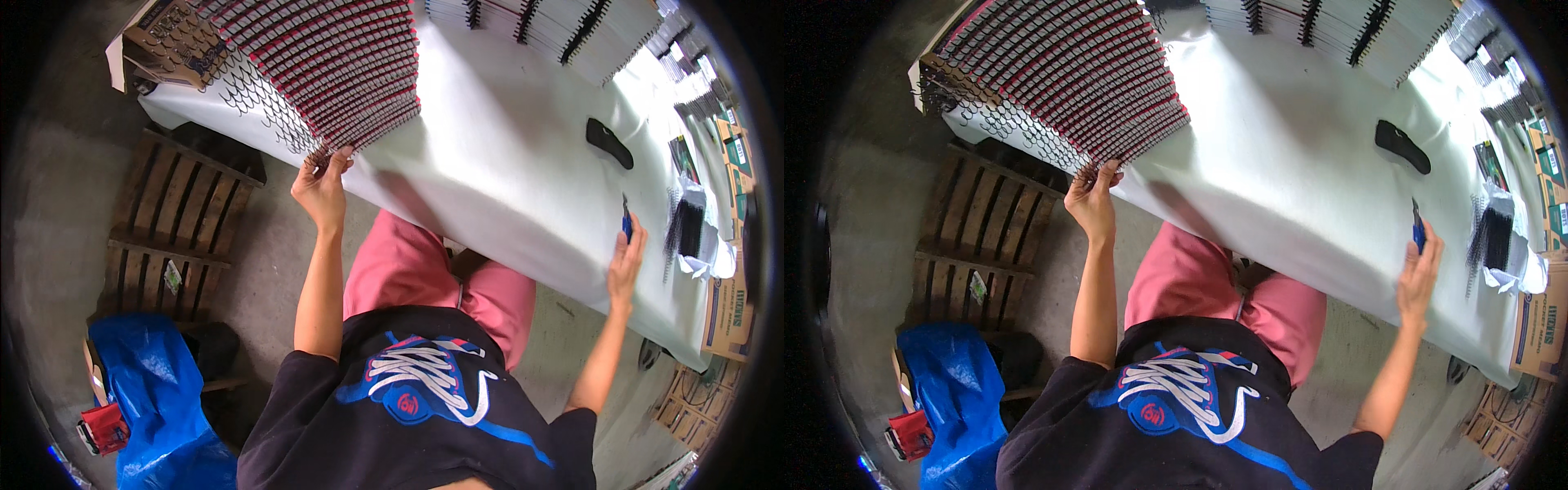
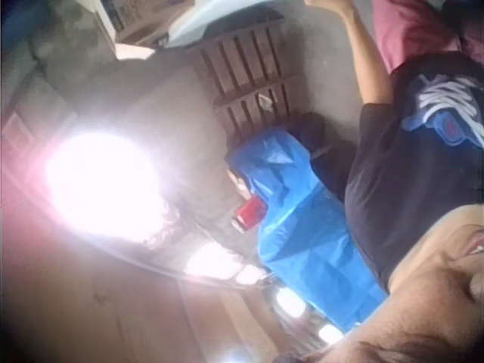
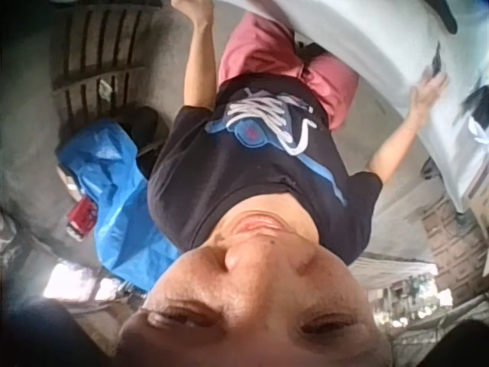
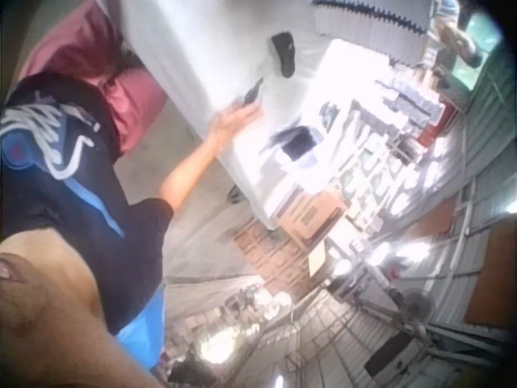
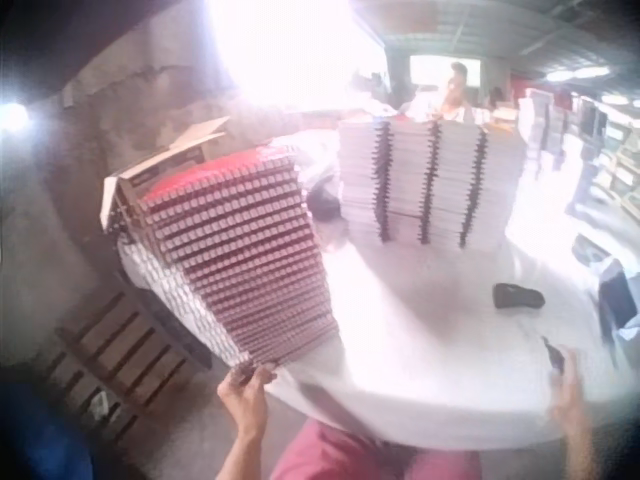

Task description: The person assembles spiral-bound notebooks by inserting metal spiral coils into pre-punched holes on the covers and pages. They use pliers to secure the ends of the coils and a small hammer-like tool to press the coils into place. Completed notebooks are stacked on the table.

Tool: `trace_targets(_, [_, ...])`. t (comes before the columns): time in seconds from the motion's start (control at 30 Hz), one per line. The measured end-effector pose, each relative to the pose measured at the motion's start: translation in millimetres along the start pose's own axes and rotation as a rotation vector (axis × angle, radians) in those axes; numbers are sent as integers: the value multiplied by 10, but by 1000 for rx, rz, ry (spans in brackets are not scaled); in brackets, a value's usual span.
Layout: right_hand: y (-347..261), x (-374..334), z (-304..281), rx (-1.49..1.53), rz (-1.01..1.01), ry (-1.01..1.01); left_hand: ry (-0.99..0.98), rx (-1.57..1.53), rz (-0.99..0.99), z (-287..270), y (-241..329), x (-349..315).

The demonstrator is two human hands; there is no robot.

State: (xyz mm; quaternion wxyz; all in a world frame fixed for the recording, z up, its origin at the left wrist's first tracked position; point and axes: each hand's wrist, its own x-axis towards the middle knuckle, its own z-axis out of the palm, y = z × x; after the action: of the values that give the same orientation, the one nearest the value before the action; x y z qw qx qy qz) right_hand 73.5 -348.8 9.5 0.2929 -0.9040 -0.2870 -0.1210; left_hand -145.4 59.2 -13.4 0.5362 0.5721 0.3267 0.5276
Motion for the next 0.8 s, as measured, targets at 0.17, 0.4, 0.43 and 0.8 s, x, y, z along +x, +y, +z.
trace_targets(0.17, [-1523,-31,642,329,-108,-9,-108,21,-12,-120,-28,15])
trace_targets(0.4, [-2559,1,1317,70,-379,-49,-159,-103,-18,-162,-127,37])
trace_targets(0.43, [-2610,8,1375,59,-379,-44,-196,-124,-78,-199,-160,63])
trace_targets(0.8, [-2841,25,1686,0,-394,-29,-158,-225,-129,-155,-156,-67])
